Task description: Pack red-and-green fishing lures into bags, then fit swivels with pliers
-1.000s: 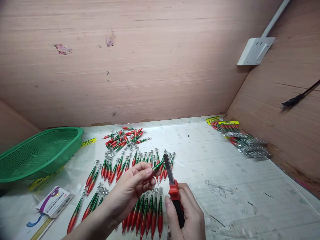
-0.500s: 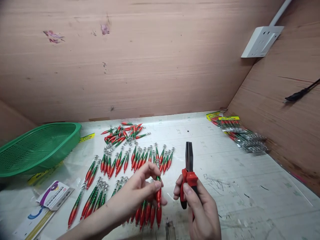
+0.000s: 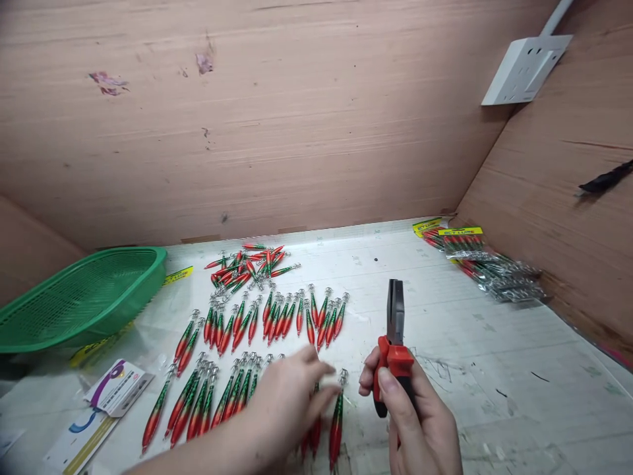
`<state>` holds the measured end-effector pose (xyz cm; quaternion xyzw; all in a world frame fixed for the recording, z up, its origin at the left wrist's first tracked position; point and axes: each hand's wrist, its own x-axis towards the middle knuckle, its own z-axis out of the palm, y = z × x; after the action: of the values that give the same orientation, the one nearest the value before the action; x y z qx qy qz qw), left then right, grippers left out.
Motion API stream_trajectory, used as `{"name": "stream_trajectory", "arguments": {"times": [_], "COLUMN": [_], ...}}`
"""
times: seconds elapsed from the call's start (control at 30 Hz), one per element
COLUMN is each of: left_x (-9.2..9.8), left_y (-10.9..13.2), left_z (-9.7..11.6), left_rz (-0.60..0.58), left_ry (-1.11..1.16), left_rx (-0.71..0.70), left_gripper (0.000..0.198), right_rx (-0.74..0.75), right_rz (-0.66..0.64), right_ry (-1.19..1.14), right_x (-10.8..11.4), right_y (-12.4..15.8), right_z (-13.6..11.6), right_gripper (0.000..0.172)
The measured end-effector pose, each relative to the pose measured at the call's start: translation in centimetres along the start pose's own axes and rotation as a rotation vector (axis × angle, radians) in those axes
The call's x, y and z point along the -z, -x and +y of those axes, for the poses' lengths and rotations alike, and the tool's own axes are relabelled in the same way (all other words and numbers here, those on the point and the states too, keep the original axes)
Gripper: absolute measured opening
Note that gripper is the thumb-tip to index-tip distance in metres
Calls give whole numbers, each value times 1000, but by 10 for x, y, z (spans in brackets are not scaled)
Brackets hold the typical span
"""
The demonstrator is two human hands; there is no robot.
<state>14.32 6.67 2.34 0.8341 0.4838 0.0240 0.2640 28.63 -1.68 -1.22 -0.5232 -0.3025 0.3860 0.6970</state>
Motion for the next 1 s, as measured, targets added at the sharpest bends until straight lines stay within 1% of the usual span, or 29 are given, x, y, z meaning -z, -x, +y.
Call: {"name": "stream_trajectory", "arguments": {"times": [0.03,0.07,0.13,0.17,0.2,0.27,0.3,0.4,0.5,0.57,0.6,0.63,0.7,0.77,0.8,0.83,0.87,0.93,1.0], "left_x": [12,25,48,56,62,66,65,59,61,66,68,70,68,60,54,48,43,33,27], "left_y": [-14,-31,-69,-88,-105,-132,-140,-150,-147,-140,-134,-127,-108,-83,-69,-56,-43,-23,-9], "left_z": [-7,-15,-36,-47,-56,-72,-77,-84,-85,-84,-83,-81,-74,-67,-62,-58,-54,-46,-40], "left_rz": [102,156,230,253,260,265,267,301,391,465,492,506,488,406,347,264,184,61,-5], "left_ry": [-19,-47,-104,-131,-151,-168,-168,-140,-73,4,55,114,227,403,535,777,1005,1347,1500], "left_rx": [19,61,156,204,238,271,277,262,214,172,148,122,65,7,-17,-21,-10,33,57], "left_gripper": [15,16,18,19,25,32,34,34,29,24,25,27,28,28,27,26,26,26,27], "right_rx": [-3,-2,14,29,43,72,83,109,118,102,92,82,68,55,49,45,42,48,73], "right_rz": [7,18,38,46,54,73,84,93,87,83,80,78,73,67,63,61,56,33,7], "right_ry": [-14,-25,-34,-33,-29,-25,-25,-22,-6,-1,-1,-1,-2,0,2,4,8,28,61], "right_x": [0,0,-3,-5,-7,-10,-12,-13,-11,-11,-11,-11,-12,-13,-13,-13,-13,-13,-12], "right_y": [0,0,0,0,0,-1,-1,-1,0,2,2,3,3,4,4,4,5,5,5], "right_z": [0,-1,-4,-5,-7,-9,-10,-10,-10,-10,-10,-9,-9,-9,-8,-8,-7,-5,-3], "right_gripper": [20,20,21,21,21,21,21,20,19,19,19,19,19,19,19,19,20,20,20]}}
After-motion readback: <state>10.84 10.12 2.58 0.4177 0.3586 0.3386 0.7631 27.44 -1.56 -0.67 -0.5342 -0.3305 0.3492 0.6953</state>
